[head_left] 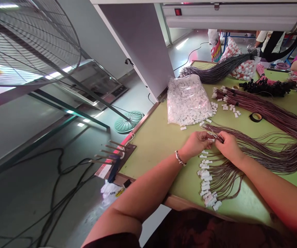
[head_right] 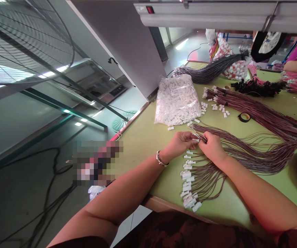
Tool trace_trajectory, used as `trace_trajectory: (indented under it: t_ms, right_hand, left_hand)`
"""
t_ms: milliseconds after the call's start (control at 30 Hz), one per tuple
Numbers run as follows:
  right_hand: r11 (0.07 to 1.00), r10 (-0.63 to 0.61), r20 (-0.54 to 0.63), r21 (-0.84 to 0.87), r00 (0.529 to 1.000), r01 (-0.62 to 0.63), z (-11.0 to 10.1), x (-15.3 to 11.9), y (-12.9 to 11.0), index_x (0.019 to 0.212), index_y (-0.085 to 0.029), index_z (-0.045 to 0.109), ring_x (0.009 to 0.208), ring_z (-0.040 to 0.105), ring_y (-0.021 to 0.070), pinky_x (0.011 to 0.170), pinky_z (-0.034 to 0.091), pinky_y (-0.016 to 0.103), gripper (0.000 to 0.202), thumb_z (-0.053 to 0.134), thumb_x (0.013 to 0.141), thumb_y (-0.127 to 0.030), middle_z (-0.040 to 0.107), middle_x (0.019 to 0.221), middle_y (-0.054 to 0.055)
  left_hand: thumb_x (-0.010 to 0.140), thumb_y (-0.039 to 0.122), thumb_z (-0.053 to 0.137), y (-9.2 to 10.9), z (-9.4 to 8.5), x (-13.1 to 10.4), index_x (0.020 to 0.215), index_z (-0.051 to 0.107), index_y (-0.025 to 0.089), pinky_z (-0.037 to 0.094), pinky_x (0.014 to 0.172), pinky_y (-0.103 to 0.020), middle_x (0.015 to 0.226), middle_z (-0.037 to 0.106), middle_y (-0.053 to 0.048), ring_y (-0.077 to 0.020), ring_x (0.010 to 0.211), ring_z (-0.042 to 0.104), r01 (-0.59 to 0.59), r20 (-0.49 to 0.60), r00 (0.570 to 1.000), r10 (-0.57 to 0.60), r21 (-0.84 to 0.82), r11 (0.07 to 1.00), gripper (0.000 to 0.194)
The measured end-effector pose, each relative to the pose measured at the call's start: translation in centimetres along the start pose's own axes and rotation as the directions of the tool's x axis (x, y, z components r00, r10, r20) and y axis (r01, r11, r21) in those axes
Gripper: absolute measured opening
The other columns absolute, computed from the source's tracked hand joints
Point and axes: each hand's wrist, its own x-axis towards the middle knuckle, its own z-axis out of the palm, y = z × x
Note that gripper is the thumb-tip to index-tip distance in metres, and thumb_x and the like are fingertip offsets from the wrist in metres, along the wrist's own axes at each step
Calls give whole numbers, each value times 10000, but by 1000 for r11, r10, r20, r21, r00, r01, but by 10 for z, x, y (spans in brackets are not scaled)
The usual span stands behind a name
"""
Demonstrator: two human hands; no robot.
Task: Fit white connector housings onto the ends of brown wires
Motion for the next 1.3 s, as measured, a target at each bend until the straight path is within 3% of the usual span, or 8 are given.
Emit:
trace_trajectory:
  t_ms: [333, 467, 667, 767, 800, 867, 1167, 1300]
  right_hand:
    - [993, 70, 85, 93, 994, -78, -4, 4, 0, 567, -185, 463, 498, 307, 81, 470, 239, 226, 167, 541, 676, -286, 376, 497, -58]
    - [980, 53, 148, 180, 988, -80, -12, 6, 1, 557, -178, 501, 503, 348, 84, 492, 282, 227, 246, 578, 728, -338, 406, 496, -53]
    - [848, 173, 171, 475, 970, -235, -14, 9, 3, 696, -169, 621, 535, 489, 103, 529, 391, 239, 287, 647, 727, -453, 613, 627, 4]
    - [797, 177, 219, 539, 959, -271, -12, 8, 3, 742, -168, 613, 478, 440, 82, 478, 357, 224, 253, 679, 698, -409, 606, 601, -12]
    - [791, 173, 222, 549, 960, -269, -11, 7, 3, 743, -168, 608, 477, 440, 80, 478, 357, 222, 237, 675, 698, -390, 608, 603, -12]
    - [782, 173, 222, 562, 960, -271, -11, 7, 2, 730, -168, 594, 489, 455, 82, 491, 368, 223, 207, 649, 705, -366, 617, 617, -4]
    - [880, 188, 61, 433, 980, -196, -5, 8, 4, 630, -177, 525, 524, 320, 83, 482, 251, 222, 154, 583, 666, -316, 410, 543, -51]
    - [901, 194, 49, 386, 980, -197, -8, 7, -1, 624, -175, 520, 540, 314, 89, 493, 255, 227, 167, 567, 679, -325, 393, 554, -44]
  left_hand:
    - [713, 246, 723, 6, -12, -1, 774, 640, 92, 497, 520, -194, 590, 630, -14, -75, 495, 581, 44, 51, 998, -41, -50, 998, 185]
    - [738, 229, 677, 9, -18, -3, 799, 659, 108, 445, 472, -189, 598, 631, -6, -71, 470, 542, 70, 130, 988, -89, 140, 988, 137]
    - [701, 254, 704, 30, -35, -17, 790, 735, 154, 447, 592, -192, 728, 694, -27, -106, 621, 590, -269, 615, 785, -71, 441, 856, 137]
    - [752, 234, 630, 36, -57, -14, 776, 724, 164, 465, 690, -241, 801, 692, -43, -149, 719, 611, -201, 232, 971, 52, 686, 700, 120]
    - [766, 208, 592, 35, -64, -11, 782, 716, 160, 466, 715, -268, 816, 681, -55, -168, 749, 606, -65, -23, 991, 134, 786, 614, 134]
    - [761, 174, 568, 29, -76, -3, 817, 709, 152, 467, 753, -303, 876, 661, -80, -201, 811, 600, 127, -250, 949, 191, 859, 496, 153]
    - [805, 142, 469, 16, -81, 4, 847, 673, 139, 473, 791, -337, 945, 620, -120, -224, 865, 592, 127, -220, 954, 203, 911, 393, 208]
    - [805, 196, 495, 30, -65, -7, 860, 664, 153, 471, 667, -304, 769, 634, -66, -185, 714, 587, 76, -231, 962, 148, 743, 665, 183]
